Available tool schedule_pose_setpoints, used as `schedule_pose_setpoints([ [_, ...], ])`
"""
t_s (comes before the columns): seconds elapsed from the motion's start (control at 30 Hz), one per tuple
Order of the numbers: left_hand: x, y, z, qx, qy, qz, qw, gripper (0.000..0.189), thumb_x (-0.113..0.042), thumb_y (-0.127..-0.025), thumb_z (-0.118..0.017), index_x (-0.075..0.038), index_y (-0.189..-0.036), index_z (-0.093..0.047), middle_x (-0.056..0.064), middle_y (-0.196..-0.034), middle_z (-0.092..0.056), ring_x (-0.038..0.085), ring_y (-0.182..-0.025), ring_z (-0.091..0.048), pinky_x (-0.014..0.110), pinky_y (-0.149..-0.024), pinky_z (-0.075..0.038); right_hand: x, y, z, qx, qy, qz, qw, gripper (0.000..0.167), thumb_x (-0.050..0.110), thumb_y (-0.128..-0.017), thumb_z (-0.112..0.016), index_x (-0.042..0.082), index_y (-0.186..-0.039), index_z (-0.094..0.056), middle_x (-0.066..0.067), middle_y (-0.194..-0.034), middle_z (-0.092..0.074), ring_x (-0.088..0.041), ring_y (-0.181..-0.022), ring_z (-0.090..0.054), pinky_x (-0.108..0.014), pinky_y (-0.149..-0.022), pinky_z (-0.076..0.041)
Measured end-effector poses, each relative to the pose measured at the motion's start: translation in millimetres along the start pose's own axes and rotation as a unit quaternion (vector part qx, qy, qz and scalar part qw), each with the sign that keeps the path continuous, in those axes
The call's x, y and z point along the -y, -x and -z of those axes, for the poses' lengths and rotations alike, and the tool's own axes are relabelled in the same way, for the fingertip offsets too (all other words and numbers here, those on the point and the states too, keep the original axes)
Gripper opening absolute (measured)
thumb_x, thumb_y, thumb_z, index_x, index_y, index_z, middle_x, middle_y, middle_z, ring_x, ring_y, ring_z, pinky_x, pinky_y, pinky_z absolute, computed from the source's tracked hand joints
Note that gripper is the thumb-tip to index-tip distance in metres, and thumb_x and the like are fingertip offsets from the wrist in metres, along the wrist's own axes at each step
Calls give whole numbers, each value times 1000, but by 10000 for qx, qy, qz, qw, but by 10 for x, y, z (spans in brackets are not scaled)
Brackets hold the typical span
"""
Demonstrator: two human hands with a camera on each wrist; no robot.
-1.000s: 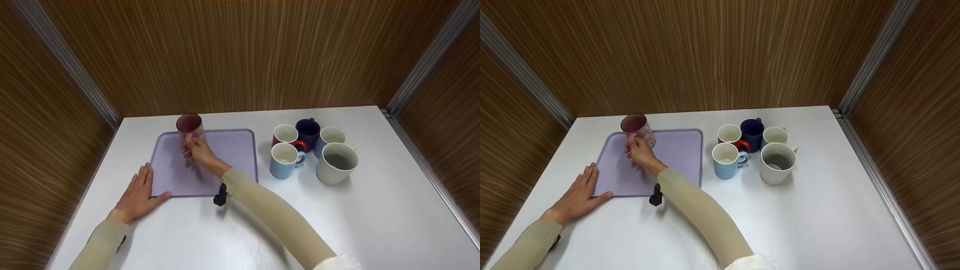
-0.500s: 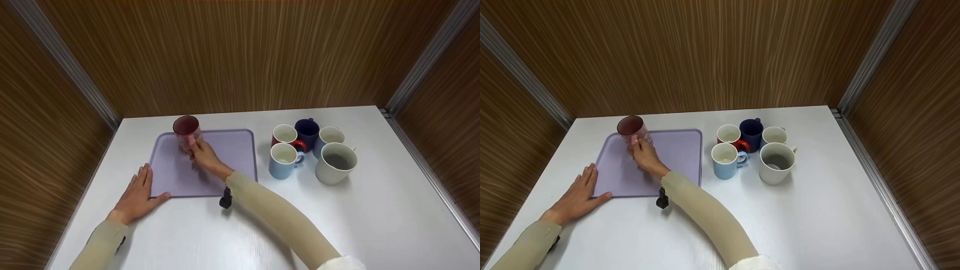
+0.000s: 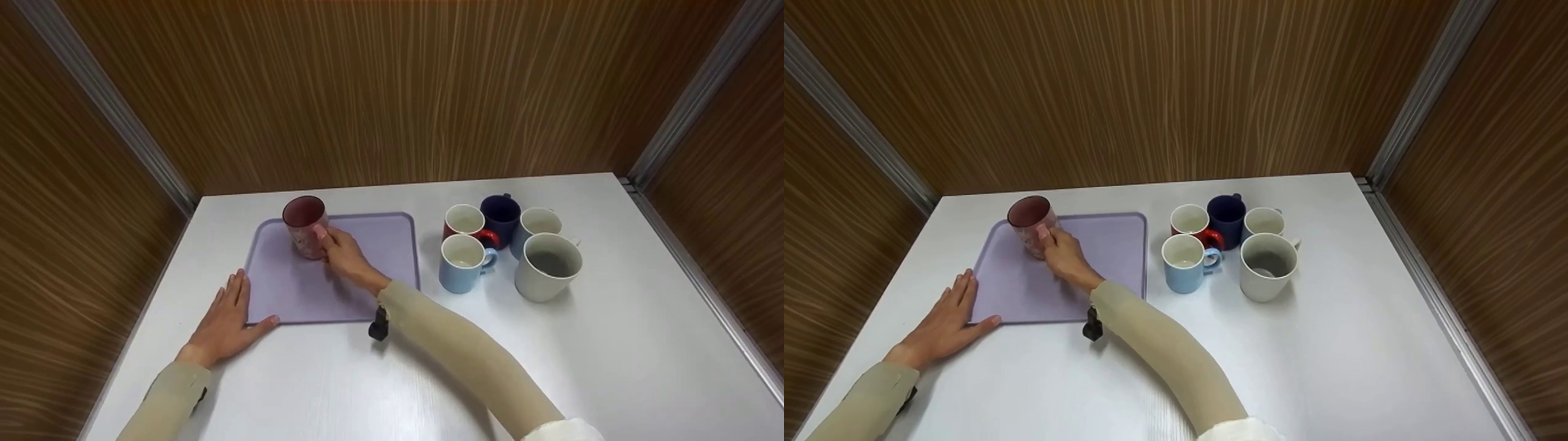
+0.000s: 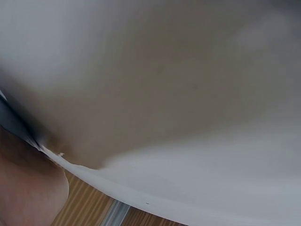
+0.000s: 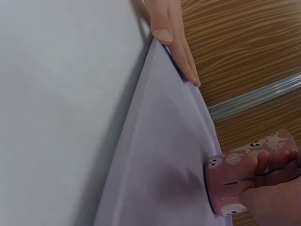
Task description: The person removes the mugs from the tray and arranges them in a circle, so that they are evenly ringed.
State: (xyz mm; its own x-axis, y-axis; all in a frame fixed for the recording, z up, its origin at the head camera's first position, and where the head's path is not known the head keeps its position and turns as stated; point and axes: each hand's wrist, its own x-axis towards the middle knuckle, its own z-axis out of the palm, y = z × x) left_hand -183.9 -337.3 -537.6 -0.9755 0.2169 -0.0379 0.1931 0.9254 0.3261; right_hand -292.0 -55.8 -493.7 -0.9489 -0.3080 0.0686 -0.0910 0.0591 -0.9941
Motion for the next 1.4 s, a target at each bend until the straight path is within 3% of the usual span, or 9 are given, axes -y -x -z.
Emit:
schedule_pose_setpoints([
  [0.17,-10,28,-31,10,45,-3,10000,119,-74,-97,-59,10,-167,-11,27,-178,-2,48,-165,-2,63,-133,-9,-18,85,135,150,6,-45,9999,43,41,-114,-51,10,-84,-53,1,-73,-50,-14,-67,-48,-24,-57,-40],
  [0.37,-10,50,-34,-54,34,-14,10000,119,-73,-97,-60,11,-166,-12,28,-177,-3,48,-165,-3,63,-133,-10,-29,233,266,233,-158,61,9996,45,38,-114,-52,4,-85,-53,-1,-71,-48,-14,-65,-46,-24,-57,-38],
  [0.77,-15,44,-29,-91,15,-73,9999,118,-72,-97,-61,13,-165,-13,29,-177,-4,49,-164,-4,64,-132,-10,-19,525,559,335,-461,197,9982,42,33,-114,-52,11,-78,-48,-1,-72,-47,-17,-67,-46,-36,-64,-39],
  [1.23,4,18,-8,-51,67,-95,9999,119,-72,-97,-61,12,-166,-11,28,-177,-2,49,-164,-3,64,-132,-10,126,842,835,614,-827,324,9942,40,24,-116,-47,1,-83,-48,-2,-76,-46,-18,-69,-48,-26,-62,-42],
  [1.4,8,-2,8,-39,82,-125,9999,118,-70,-98,-62,11,-166,-10,28,-177,-1,49,-164,-2,64,-132,-9,217,986,973,707,-962,225,9926,34,21,-116,-42,6,-86,-49,0,-77,-45,-17,-69,-47,-27,-64,-41],
])
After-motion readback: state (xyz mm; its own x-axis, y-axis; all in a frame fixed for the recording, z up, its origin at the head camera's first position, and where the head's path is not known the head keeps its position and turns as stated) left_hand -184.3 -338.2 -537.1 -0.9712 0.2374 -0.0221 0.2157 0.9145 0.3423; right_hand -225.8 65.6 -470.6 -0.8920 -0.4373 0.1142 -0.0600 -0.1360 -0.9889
